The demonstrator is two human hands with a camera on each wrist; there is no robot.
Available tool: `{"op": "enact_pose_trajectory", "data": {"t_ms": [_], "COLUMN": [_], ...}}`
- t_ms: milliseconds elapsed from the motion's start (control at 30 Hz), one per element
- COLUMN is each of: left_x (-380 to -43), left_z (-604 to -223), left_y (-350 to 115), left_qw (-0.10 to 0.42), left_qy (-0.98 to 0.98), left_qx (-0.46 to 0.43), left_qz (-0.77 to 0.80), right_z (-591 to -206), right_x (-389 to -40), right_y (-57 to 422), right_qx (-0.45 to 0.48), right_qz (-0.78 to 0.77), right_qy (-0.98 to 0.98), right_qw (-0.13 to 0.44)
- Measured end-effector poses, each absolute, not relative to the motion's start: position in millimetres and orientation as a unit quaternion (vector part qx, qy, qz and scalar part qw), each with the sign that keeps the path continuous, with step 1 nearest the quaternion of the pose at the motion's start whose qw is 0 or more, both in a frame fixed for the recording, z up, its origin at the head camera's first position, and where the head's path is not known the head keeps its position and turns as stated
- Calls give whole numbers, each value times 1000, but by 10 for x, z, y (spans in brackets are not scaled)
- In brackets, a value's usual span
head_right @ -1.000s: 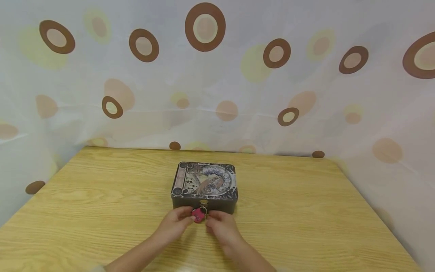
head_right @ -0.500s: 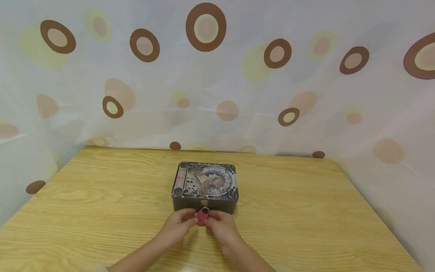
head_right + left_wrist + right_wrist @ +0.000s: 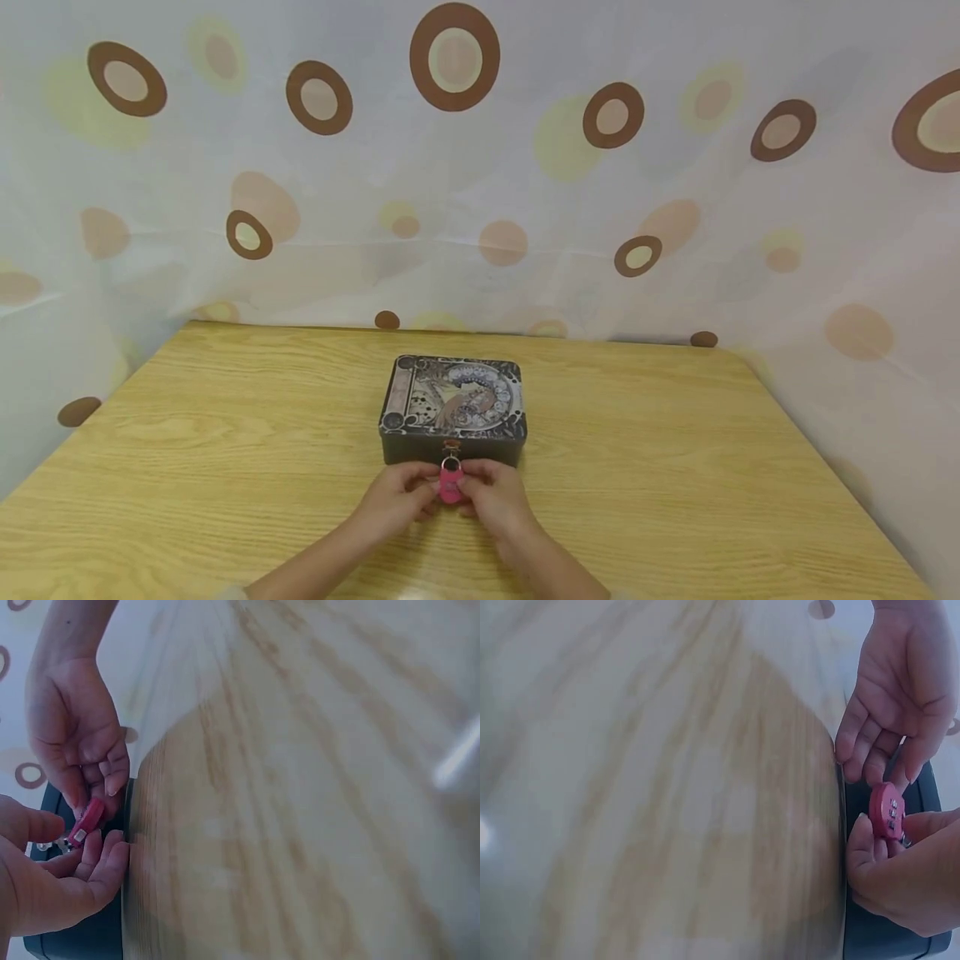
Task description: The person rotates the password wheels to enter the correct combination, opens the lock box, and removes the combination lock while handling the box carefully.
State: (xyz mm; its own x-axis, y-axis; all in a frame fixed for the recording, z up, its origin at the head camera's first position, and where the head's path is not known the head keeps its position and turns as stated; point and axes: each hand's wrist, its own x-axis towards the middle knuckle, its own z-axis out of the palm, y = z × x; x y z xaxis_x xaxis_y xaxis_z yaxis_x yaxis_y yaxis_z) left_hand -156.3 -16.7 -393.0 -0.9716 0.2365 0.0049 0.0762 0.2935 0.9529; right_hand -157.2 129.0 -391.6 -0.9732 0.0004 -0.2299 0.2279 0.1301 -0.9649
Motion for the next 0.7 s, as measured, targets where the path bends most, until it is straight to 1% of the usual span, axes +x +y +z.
{"op": "enact_pose_trajectory", "data": {"t_ms": [167, 433, 700], "left_x": [-1613, -1660, -1672], "left_z": [-3957, -4007, -4006], "left_y": [-170, -168, -147], "left_qw": [70, 82, 96], "left_qy": [802, 787, 767], "left_qx": [112, 86, 81], "left_qz": [583, 605, 629], "right_z": [-3921, -3924, -3906], "right_x": [-1596, -1618, -1633], "right_y": [1335, 1353, 1373], "right_qx": [54, 36, 2], "right_qz": [-657, -657, -634], "right_qy": [746, 744, 766], "right_qw": [98, 114, 109]}}
